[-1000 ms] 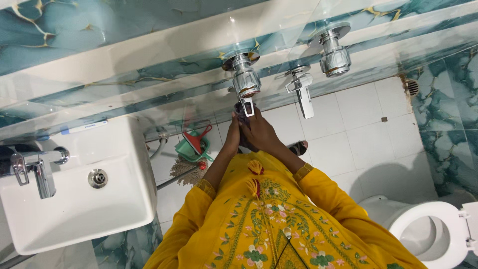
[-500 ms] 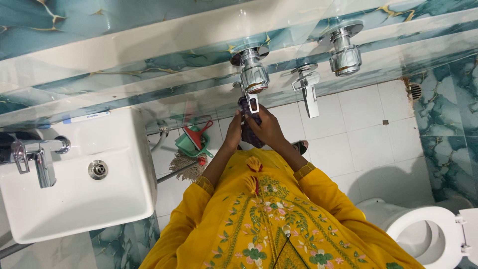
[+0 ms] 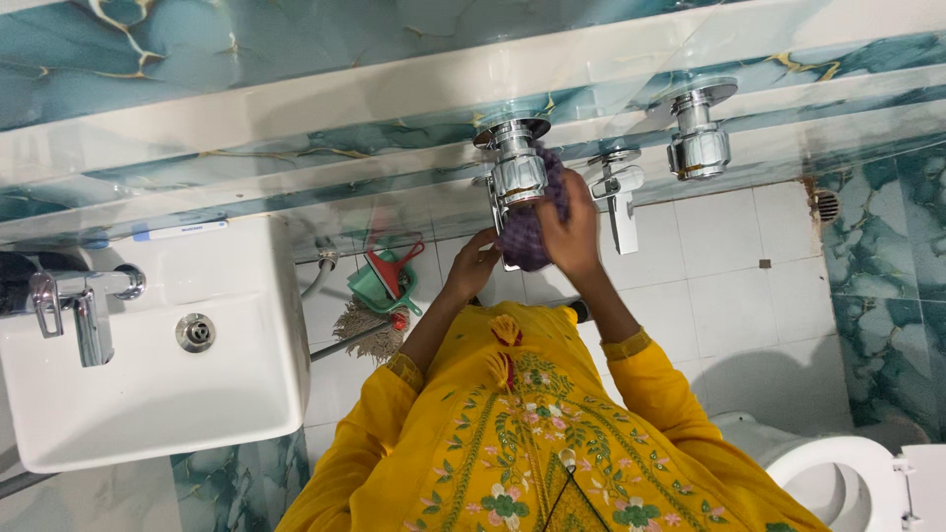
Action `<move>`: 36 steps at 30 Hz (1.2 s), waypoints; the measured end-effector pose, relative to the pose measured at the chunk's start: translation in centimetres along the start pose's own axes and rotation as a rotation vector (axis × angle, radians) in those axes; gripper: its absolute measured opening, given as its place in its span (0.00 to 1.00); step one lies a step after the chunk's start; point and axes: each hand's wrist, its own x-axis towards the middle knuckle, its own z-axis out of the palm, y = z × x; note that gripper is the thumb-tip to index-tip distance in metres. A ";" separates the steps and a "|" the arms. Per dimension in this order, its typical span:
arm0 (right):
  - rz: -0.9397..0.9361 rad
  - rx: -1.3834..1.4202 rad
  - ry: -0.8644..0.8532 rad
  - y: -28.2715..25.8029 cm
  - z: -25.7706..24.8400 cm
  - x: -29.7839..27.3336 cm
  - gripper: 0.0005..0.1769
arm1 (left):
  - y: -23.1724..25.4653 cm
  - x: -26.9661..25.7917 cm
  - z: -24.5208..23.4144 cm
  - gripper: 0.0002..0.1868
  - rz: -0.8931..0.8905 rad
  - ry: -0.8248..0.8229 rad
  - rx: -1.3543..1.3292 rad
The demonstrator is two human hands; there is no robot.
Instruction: The person wipes two chrome faucets and a showerhead fixture using a purple and white checkered cloth in a bathroom.
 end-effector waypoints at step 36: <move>-0.257 -0.178 -0.144 4.4 2.7 -4.6 0.21 | -1.0 -0.1 0.0 0.30 0.161 -0.050 -0.062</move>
